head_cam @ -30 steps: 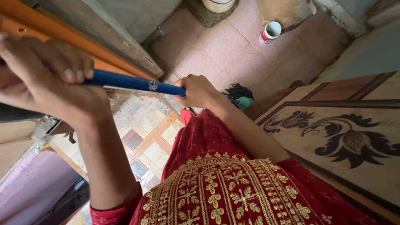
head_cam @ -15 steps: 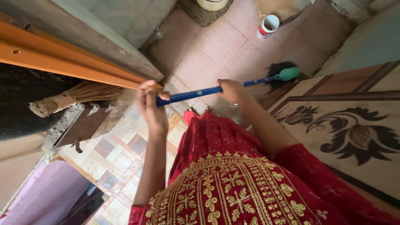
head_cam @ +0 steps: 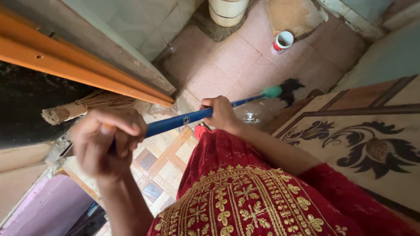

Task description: The person mops a tiled floor in a bathroom using a blue-handled mop. They repeatedly push and pull the mop across the floor near a doorway, a bucket, and a small cup, maintaining a consistent cleaning motion throughout the clip.

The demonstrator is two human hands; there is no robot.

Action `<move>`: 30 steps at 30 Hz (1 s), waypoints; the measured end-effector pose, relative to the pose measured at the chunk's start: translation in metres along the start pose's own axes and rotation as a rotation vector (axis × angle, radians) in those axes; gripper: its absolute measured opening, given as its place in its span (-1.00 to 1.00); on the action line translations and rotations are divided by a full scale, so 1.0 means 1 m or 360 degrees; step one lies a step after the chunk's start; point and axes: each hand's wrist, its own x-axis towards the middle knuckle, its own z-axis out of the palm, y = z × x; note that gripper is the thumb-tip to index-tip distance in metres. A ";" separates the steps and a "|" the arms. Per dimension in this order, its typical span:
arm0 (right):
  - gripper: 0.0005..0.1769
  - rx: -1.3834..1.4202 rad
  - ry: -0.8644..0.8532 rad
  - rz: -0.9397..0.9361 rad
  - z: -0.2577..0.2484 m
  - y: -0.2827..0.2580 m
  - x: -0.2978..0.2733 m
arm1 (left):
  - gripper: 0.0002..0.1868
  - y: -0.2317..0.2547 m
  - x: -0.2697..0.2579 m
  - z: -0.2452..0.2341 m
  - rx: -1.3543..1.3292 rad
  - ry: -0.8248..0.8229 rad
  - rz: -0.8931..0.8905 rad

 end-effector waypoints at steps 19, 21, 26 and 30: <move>-0.86 0.1809 0.0300 -0.0134 0.018 -0.109 0.050 | -0.74 0.039 0.041 0.111 0.1187 -0.0706 0.0072; -0.82 0.1522 0.0363 -0.0330 0.016 -0.106 0.054 | -0.77 0.038 0.041 0.112 0.1235 -0.0487 0.0290; -0.80 0.0716 0.0041 -0.0477 -0.009 -0.083 0.104 | -0.76 0.044 0.075 0.080 0.0997 -0.0168 0.0613; -0.75 0.0712 -0.0100 -0.0374 -0.019 -0.119 0.121 | -0.75 0.078 0.090 0.024 0.0870 0.0105 0.0539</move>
